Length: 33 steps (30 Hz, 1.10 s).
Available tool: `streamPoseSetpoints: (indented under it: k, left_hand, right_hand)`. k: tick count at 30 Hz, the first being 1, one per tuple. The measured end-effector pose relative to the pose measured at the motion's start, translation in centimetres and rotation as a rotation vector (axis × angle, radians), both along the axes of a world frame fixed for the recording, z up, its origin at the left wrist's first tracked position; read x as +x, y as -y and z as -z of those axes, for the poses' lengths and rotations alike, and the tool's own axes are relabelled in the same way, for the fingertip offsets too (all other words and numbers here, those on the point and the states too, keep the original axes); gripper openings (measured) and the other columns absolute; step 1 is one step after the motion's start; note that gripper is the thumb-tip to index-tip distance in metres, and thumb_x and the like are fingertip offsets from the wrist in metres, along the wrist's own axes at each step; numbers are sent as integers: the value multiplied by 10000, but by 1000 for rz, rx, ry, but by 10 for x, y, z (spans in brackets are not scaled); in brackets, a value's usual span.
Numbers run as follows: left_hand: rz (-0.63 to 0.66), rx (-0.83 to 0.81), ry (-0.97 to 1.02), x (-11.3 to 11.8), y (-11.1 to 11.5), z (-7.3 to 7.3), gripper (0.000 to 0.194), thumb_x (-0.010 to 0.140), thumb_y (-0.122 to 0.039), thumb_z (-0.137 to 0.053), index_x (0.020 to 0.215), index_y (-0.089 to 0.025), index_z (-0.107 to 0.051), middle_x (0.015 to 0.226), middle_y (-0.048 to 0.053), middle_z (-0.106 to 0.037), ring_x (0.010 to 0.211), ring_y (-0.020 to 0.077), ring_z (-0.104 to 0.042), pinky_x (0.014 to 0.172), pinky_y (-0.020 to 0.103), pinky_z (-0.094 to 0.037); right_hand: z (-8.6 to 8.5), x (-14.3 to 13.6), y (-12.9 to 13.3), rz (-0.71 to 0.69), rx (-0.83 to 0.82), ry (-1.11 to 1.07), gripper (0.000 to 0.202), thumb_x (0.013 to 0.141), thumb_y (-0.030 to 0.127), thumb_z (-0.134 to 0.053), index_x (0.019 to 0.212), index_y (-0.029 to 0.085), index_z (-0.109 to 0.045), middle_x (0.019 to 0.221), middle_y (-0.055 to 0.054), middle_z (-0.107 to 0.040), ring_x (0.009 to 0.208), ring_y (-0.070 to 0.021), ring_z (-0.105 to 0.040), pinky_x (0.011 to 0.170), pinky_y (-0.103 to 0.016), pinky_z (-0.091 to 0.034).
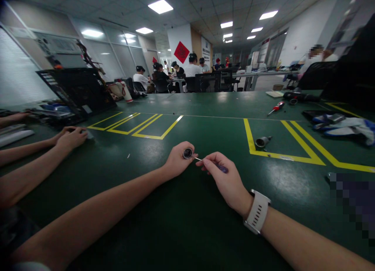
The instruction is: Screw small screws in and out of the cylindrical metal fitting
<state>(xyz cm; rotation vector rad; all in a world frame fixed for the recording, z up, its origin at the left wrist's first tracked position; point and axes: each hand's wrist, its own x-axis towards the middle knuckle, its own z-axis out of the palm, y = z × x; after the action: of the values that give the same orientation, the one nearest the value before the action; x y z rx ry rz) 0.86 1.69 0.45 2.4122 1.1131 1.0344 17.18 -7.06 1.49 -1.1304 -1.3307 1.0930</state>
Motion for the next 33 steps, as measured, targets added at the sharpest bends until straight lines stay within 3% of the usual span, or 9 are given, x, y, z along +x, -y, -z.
streamPoseSetpoints:
  k: [7,12,20,23,28,33]
  left_hand:
    - [-24,1,-31,1,1,-1,77,727,-197,-604,714,-164,-536,709,-16,-540,663,125,-503,608,246,-381]
    - [-11,88,-143,0,4,-3,49,764,-192,-559,724,-169,-543,729,0,-555,687,137,-508,634,267,-374]
    - [-1,53,-114,0,2,-1,38,764,-194,-555,737,-171,-543,735,-1,-553,700,140,-512,639,266,-383]
    - [-19,72,-159,0,4,-3,35,770,-187,-544,740,-171,-542,744,4,-554,701,145,-511,639,272,-380]
    - [-81,134,-290,1,9,-3,67,785,-150,-496,755,-175,-551,760,15,-557,685,151,-498,638,287,-369]
    - [-69,-3,-117,1,0,2,21,738,-172,-570,736,-170,-550,718,-7,-551,683,137,-510,610,258,-384]
  right_hand:
    - [-2,-3,4,13,91,241,192,844,376,-511,857,210,-606,919,-52,-661,849,-203,-595,748,-374,-450]
    - [-1,-4,5,-24,106,291,173,844,369,-513,879,226,-605,906,-43,-650,828,-200,-591,728,-370,-451]
    - [-2,0,-4,-66,-145,-198,170,793,372,-581,817,206,-604,961,-54,-678,878,-191,-599,748,-348,-445]
    - [-1,1,-4,-81,-138,-195,163,797,363,-585,821,203,-606,971,-55,-677,886,-188,-595,749,-341,-441]
    - [2,0,-3,-55,-36,12,157,797,361,-595,828,209,-620,971,-48,-672,858,-179,-586,758,-337,-435]
    - [1,1,-4,-79,-44,-151,147,799,349,-595,820,205,-620,959,-47,-687,877,-179,-600,785,-341,-441]
